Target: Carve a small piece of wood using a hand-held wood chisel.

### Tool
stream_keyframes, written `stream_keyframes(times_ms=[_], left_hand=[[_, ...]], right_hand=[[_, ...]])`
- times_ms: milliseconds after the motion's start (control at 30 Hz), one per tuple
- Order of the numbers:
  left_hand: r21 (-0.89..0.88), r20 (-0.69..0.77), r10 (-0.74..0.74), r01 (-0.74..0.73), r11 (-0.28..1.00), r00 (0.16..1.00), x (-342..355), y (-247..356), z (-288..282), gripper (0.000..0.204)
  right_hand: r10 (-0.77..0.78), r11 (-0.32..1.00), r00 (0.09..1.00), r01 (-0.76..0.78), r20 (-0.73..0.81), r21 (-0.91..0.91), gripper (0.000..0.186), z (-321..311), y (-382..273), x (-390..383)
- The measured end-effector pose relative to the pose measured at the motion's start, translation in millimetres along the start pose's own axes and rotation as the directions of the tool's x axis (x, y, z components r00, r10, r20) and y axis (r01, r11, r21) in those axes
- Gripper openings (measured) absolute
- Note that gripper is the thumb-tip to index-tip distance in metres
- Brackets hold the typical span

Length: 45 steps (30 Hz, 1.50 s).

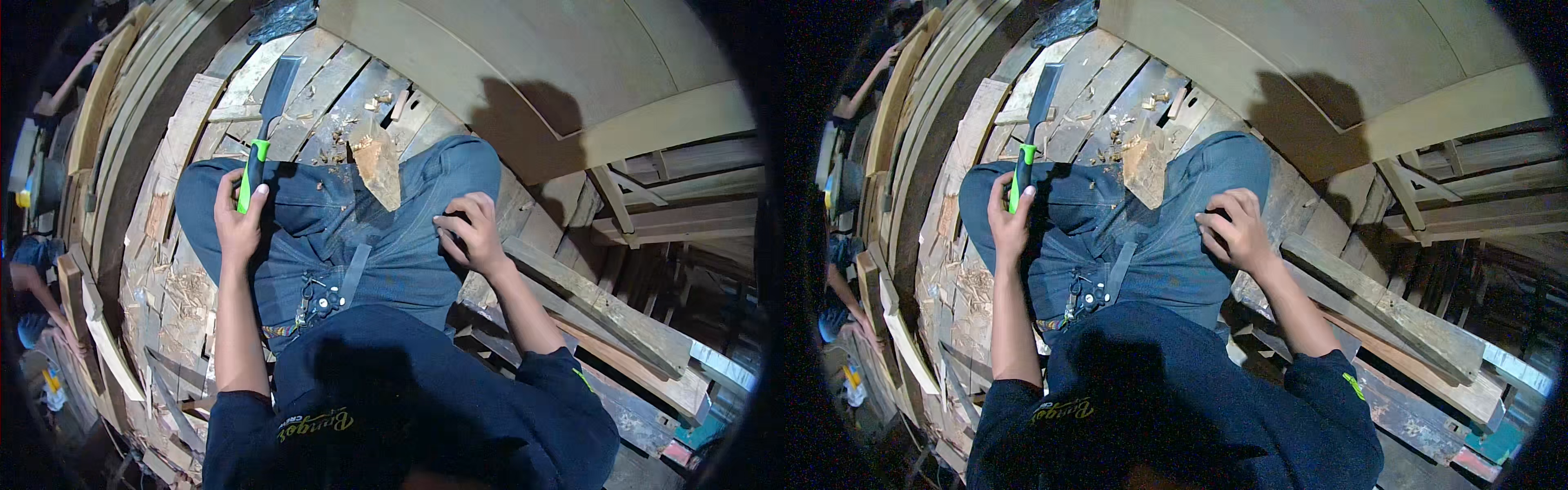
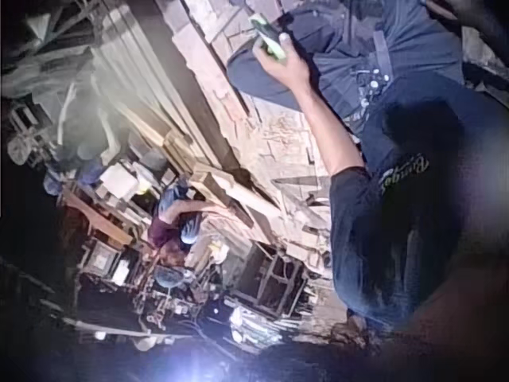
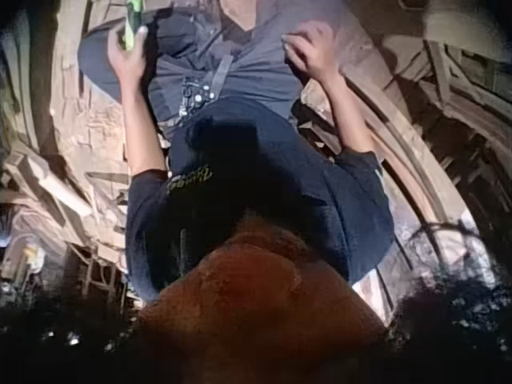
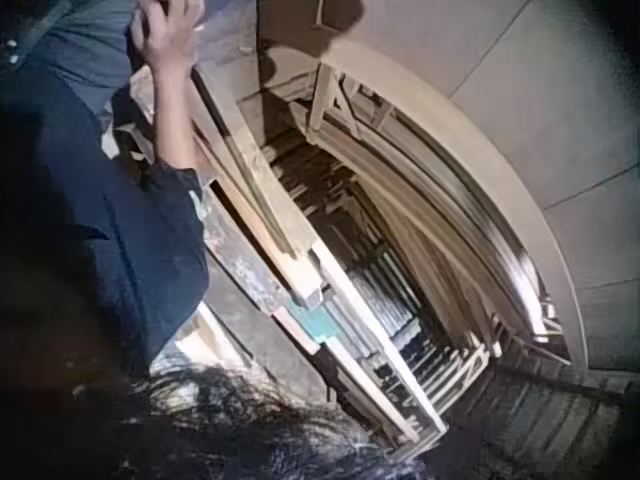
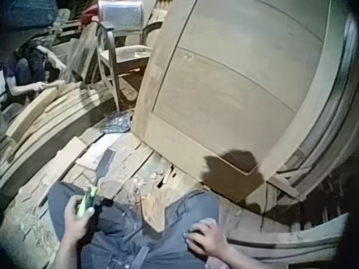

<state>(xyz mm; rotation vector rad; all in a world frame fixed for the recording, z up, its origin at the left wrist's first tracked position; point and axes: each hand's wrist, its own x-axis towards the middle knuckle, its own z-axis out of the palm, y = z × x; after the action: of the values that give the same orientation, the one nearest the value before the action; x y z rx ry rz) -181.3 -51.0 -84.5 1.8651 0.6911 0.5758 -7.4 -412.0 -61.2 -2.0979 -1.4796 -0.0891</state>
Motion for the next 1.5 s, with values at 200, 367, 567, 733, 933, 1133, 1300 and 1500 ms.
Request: stream_keyframes(times_ms=[200, 367, 567, 733, 933, 1133, 1300, 1500], left_hand=[[-0.045, -0.030, -0.066, 0.064, 0.997, 0.997, 1.3, -6.9, -2.1, 0.032], [-0.111, 0.004, -0.101, 0.101, 0.989, 0.995, 0.2, -9.6, -2.7, 0.031], [-0.001, -0.011, -0.033, 0.033, 0.999, 0.999, 1.0, 1.0, -0.3, 0.032], [0.025, -0.065, 0.106, -0.104, 0.994, 0.992, 5.0, -3.0, 4.2, 0.029], [-0.090, -0.001, -0.108, 0.107, 0.990, 0.994, 1.4, -6.8, 2.3, 0.031], [-0.004, -0.015, 0.023, -0.023, 1.000, 1.000, 0.6, -4.1, 0.0, 0.032], [-0.064, -0.009, -0.090, 0.089, 0.994, 0.996, 1.7, -9.3, -1.7, 0.032], [-0.124, -0.007, -0.096, 0.095, 0.988, 0.995, 2.3, -2.5, 0.7, 0.031]], right_hand=[[-0.018, 0.995, 0.958, 0.045, 0.286, -0.086, 0.055, 24.6, -63.1, -9.2], [0.015, 0.985, 0.919, 0.055, 0.394, -0.166, 0.063, 22.7, -61.3, -28.6], [0.308, 0.907, 0.937, -0.341, -0.163, -0.248, 0.054, 4.7, 8.4, -75.5], [0.284, 0.950, 0.950, -0.297, -0.129, -0.094, 0.063, 25.5, -31.6, -54.4], [0.068, 0.996, 0.888, -0.086, 0.454, 0.020, 0.063, 47.3, -105.2, -11.9], [0.040, 0.997, 0.913, -0.011, 0.407, -0.074, 0.059, 21.2, -78.8, -44.9], [0.172, 0.975, 0.973, -0.146, 0.152, -0.166, 0.050, 11.9, -36.9, -109.7], [0.774, 0.613, 0.474, -0.728, -0.420, 0.306, 0.046, 9.7, -1.0, -120.1]])
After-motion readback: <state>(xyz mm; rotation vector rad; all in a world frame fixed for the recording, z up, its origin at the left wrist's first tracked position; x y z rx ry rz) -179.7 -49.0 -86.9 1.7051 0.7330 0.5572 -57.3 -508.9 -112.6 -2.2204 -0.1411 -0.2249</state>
